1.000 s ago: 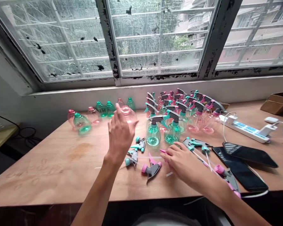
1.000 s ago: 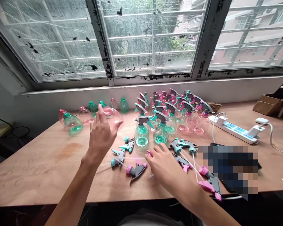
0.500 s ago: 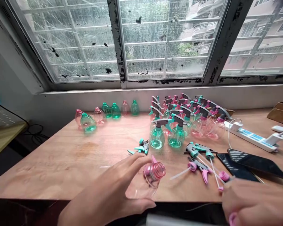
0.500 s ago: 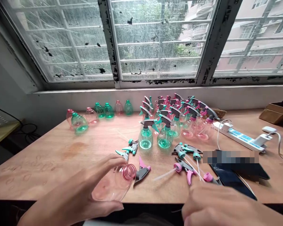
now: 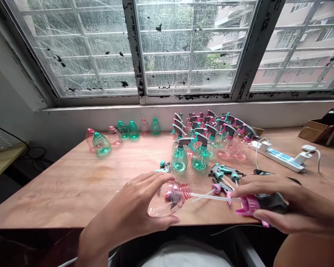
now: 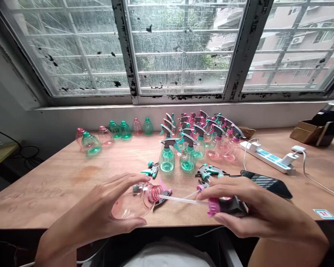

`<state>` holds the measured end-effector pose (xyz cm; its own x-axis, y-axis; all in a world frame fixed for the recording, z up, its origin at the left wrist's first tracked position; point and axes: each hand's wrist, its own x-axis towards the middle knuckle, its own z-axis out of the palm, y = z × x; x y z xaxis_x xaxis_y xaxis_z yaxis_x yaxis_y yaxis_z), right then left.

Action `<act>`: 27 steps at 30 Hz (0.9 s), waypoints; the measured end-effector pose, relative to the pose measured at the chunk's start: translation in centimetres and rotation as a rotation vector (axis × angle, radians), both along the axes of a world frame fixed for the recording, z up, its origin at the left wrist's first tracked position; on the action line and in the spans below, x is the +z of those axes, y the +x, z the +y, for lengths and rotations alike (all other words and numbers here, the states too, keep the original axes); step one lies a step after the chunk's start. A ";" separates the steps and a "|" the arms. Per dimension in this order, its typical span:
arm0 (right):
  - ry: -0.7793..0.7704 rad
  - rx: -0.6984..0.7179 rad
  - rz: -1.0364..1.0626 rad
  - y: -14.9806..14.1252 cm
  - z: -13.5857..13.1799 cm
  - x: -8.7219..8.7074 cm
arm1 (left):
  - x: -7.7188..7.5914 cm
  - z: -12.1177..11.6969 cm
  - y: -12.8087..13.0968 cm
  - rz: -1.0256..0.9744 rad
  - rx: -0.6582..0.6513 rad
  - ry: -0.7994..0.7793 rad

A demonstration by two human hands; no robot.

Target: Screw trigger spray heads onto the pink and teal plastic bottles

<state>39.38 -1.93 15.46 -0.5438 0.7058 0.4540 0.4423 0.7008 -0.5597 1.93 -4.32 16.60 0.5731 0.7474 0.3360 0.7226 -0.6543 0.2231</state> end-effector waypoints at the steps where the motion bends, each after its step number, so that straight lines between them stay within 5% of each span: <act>1: -0.043 0.078 -0.025 -0.7 0.0 0.4 | 0.0 -0.1 0.3 -0.010 -0.016 -0.008; 4: -0.103 0.141 -0.100 -2.6 0.6 0.8 | 0.1 -0.1 1.0 -0.004 -0.073 0.065; 9: -0.074 0.063 -0.084 -6.0 2.3 -0.2 | -0.2 1.0 1.5 0.027 -0.028 0.420; 15: -0.130 0.053 0.037 -9.0 4.0 -1.3 | -1.3 3.0 2.3 0.038 0.048 0.565; 24: 0.071 -0.027 0.143 -10.3 5.1 -2.6 | -3.1 4.6 3.1 0.042 0.057 0.661; 27: 0.198 -0.041 0.225 -10.2 5.0 -2.8 | -3.3 5.3 2.6 -0.135 0.046 0.706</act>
<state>29.13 3.07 12.66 -0.3870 0.6109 0.6907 0.3527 0.7901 -0.5013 4.48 0.95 13.29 0.4654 0.3480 0.8138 0.7492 -0.6445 -0.1528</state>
